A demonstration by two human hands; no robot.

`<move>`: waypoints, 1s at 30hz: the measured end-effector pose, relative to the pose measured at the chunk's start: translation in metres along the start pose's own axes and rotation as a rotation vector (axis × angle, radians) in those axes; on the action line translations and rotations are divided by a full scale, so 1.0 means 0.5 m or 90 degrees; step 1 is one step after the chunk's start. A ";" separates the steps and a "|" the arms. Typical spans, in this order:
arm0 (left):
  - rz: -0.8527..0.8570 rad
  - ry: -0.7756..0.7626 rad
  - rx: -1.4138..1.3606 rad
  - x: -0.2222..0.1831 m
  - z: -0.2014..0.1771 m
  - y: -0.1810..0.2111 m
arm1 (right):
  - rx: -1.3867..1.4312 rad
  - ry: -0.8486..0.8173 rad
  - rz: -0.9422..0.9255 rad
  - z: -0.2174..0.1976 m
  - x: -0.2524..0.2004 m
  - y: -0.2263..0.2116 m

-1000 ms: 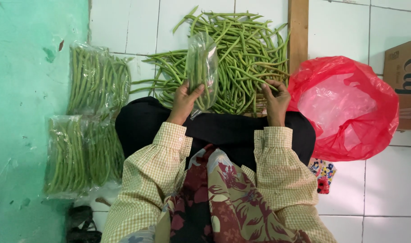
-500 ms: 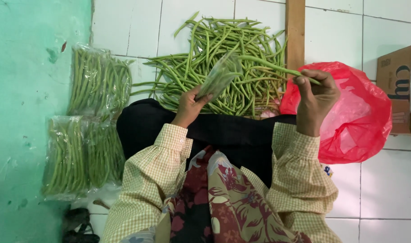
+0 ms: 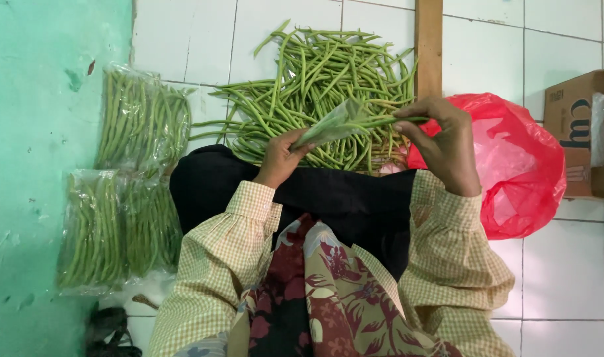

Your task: Packing long green beans into clear plastic bags while sitting on the floor

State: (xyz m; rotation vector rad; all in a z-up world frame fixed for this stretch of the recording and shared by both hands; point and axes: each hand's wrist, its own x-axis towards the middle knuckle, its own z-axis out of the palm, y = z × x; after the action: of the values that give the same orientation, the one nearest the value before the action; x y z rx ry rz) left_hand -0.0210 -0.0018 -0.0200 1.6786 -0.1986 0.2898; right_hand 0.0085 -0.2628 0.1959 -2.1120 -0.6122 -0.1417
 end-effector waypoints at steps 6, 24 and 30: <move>-0.026 0.003 -0.039 -0.003 -0.004 -0.009 | 0.055 -0.056 -0.026 0.073 0.031 -0.004; -0.080 0.011 -0.163 -0.008 -0.005 -0.020 | -0.049 0.015 -0.130 0.164 0.024 0.033; -0.141 -0.022 -0.270 0.003 -0.010 -0.004 | 0.274 0.052 0.026 0.244 -0.028 0.151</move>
State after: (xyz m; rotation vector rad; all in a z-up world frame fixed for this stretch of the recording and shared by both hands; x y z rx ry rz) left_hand -0.0196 0.0035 -0.0206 1.2710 -0.0896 0.0458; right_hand 0.0170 -0.2058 0.0637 -1.6927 -0.4997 -0.0653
